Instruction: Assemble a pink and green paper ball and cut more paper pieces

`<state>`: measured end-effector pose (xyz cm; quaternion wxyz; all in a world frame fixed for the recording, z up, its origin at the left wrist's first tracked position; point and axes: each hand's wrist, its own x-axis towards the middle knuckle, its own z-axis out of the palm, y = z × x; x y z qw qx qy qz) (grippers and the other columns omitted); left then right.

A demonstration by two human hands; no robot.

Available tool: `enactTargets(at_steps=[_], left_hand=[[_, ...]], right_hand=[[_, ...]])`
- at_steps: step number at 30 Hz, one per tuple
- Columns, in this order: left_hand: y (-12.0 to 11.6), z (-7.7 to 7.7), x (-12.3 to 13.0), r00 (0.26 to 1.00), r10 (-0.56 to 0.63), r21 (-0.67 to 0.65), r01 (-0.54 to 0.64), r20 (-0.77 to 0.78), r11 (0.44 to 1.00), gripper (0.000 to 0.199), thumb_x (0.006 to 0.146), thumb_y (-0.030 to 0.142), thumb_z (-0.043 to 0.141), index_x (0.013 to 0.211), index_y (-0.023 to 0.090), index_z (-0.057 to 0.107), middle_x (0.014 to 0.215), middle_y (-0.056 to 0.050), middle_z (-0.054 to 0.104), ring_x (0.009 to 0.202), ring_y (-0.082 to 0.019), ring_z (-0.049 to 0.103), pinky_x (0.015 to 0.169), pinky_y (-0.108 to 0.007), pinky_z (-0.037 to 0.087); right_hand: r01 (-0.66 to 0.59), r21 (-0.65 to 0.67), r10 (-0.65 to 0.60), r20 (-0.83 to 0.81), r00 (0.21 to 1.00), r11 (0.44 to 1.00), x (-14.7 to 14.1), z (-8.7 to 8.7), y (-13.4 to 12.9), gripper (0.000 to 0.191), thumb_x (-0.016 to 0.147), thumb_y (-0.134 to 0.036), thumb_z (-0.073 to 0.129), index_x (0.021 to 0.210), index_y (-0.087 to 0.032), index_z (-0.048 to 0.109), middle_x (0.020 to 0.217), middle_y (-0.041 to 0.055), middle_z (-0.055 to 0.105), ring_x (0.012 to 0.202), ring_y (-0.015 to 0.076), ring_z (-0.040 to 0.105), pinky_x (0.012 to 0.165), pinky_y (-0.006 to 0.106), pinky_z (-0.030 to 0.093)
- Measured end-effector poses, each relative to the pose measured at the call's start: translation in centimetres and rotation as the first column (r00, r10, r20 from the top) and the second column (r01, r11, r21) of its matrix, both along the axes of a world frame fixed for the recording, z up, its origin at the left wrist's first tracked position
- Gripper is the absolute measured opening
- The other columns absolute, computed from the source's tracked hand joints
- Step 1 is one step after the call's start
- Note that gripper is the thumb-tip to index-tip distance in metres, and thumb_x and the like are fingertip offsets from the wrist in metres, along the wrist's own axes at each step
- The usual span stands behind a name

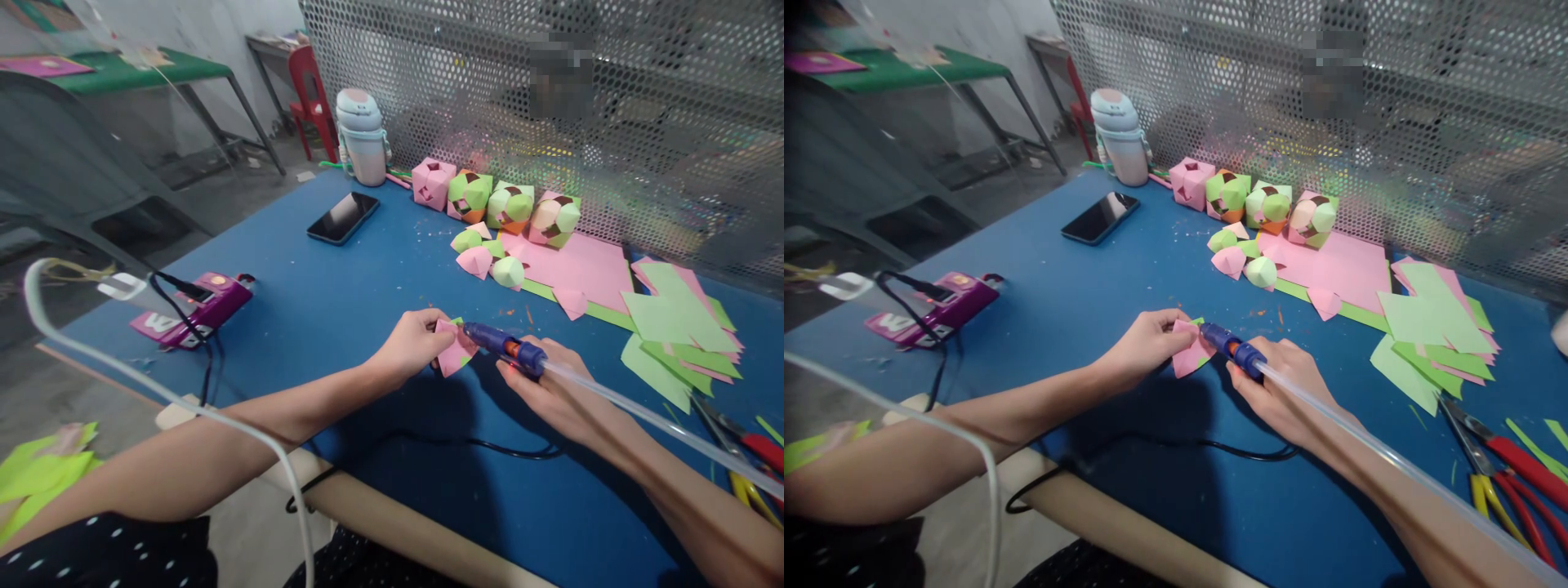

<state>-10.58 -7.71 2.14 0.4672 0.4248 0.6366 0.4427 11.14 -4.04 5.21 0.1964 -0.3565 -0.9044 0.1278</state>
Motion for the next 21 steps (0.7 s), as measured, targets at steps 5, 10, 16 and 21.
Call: enactTargets(at_steps=[5,10,16,21], left_hand=[[0.03,-0.20,-0.05,0.999,-0.015,0.003,0.016,-0.043,1.000,0.008,0.070,0.015,0.055,0.072,0.015,0.063,0.059,0.004,0.058,0.049,-0.008,0.051,0.047,-0.017,0.036],[0.00,-0.34,-0.15,0.998,-0.005,0.010,0.006,-0.060,1.000,0.008,0.069,0.016,0.055,0.073,0.016,0.062,0.058,0.004,0.056,0.050,-0.009,0.051,0.047,-0.018,0.036],[-0.01,0.02,-0.11,0.998,0.025,0.058,-0.021,-0.060,0.998,0.005,0.068,0.019,0.056,0.069,0.016,0.060,0.059,0.003,0.057,0.051,-0.010,0.050,0.047,-0.020,0.034],[-0.02,0.20,-0.17,0.992,0.023,0.082,-0.013,-0.128,0.997,0.007,0.069,0.020,0.055,0.070,0.016,0.061,0.059,0.004,0.056,0.053,-0.010,0.049,0.049,-0.020,0.034]], right_hand=[[-0.055,0.152,0.057,-0.009,0.998,0.987,-0.12,-0.24,0.08,0.020,0.090,-0.036,0.055,0.079,-0.020,0.059,0.064,-0.0001,0.059,0.055,0.0152,0.053,0.055,0.026,0.038],[-0.069,0.190,0.069,0.005,0.998,0.979,0.00,-0.24,0.15,0.020,0.091,-0.034,0.055,0.078,-0.020,0.058,0.064,-0.0001,0.058,0.055,0.0146,0.053,0.056,0.025,0.037],[-0.051,0.157,0.044,0.046,0.998,0.986,0.15,0.14,0.20,0.018,0.091,-0.034,0.056,0.078,-0.021,0.058,0.063,-0.0009,0.057,0.055,0.0158,0.053,0.056,0.026,0.038],[-0.059,0.157,0.057,0.017,0.998,0.986,0.12,0.26,0.18,0.018,0.091,-0.033,0.056,0.078,-0.021,0.058,0.063,-0.0009,0.057,0.054,0.0151,0.052,0.056,0.025,0.037]])
